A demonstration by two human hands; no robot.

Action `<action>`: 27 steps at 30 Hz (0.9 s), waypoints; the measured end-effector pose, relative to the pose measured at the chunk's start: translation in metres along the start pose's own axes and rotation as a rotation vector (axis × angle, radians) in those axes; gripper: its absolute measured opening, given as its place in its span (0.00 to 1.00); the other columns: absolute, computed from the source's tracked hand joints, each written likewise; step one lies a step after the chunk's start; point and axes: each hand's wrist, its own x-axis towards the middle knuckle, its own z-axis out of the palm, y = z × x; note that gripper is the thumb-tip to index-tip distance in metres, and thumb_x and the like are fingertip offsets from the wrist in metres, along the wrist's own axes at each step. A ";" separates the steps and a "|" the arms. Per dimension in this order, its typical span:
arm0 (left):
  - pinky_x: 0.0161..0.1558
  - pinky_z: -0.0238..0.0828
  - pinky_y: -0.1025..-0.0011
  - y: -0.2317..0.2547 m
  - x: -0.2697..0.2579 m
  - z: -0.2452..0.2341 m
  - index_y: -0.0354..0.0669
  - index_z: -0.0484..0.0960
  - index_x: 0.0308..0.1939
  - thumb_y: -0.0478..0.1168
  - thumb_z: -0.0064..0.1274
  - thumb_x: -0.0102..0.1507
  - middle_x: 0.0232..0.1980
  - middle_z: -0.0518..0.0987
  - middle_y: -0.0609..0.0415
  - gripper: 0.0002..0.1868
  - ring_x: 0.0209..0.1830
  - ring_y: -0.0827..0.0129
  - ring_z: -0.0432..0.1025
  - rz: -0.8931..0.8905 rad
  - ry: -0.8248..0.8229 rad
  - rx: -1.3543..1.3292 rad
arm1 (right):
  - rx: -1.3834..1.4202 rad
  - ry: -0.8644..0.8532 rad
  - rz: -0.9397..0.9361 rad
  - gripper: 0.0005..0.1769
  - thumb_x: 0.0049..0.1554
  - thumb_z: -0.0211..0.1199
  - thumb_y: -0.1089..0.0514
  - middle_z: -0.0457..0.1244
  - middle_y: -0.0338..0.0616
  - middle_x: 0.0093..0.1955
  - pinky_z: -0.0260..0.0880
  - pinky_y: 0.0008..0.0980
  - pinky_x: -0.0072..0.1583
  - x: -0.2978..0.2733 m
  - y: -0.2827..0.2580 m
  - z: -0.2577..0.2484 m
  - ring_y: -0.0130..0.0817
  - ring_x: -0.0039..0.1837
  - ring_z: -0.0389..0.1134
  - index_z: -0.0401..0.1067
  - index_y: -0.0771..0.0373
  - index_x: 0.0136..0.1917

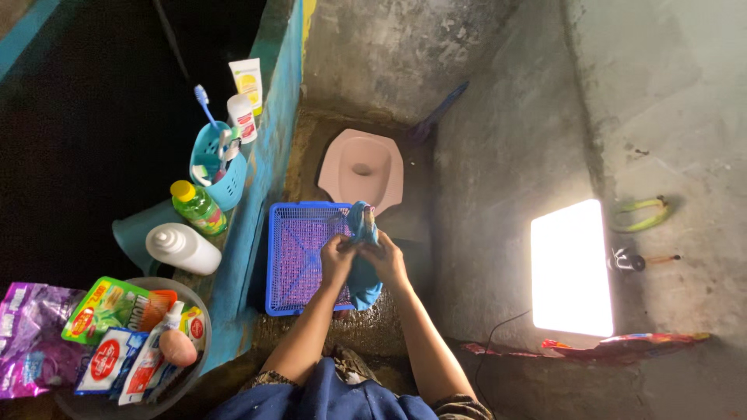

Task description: The person organizes various bathroom items from a blue basket onto a white colander and the edge of a water tank. They handle bottles, toothbrushes, soap, and packaged goods, placing them in a more orderly arrangement.

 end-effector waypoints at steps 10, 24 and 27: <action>0.64 0.58 0.46 0.132 -0.011 0.005 0.58 0.60 0.76 0.66 0.46 0.61 0.75 0.66 0.45 0.42 0.76 0.52 0.58 -0.347 -0.287 -0.321 | 0.109 0.206 0.150 0.20 0.53 0.67 0.69 0.72 0.53 0.51 0.77 0.35 0.51 0.013 -0.048 -0.040 0.38 0.51 0.74 0.66 0.67 0.58; 0.65 0.72 0.60 0.034 -0.018 -0.036 0.40 0.75 0.64 0.51 0.54 0.67 0.63 0.80 0.40 0.26 0.64 0.55 0.75 -0.123 -0.314 -0.109 | -0.491 0.566 -0.448 0.16 0.54 0.76 0.62 0.64 0.44 0.47 0.68 0.35 0.50 0.033 -0.159 -0.228 0.35 0.48 0.66 0.73 0.66 0.52; 0.61 0.75 0.63 0.022 -0.022 -0.042 0.40 0.76 0.62 0.49 0.54 0.67 0.61 0.81 0.42 0.23 0.60 0.57 0.78 -0.105 -0.332 0.069 | -0.913 0.634 -0.691 0.18 0.55 0.74 0.67 0.65 0.48 0.52 0.67 0.40 0.58 0.011 -0.227 -0.289 0.40 0.53 0.66 0.73 0.68 0.58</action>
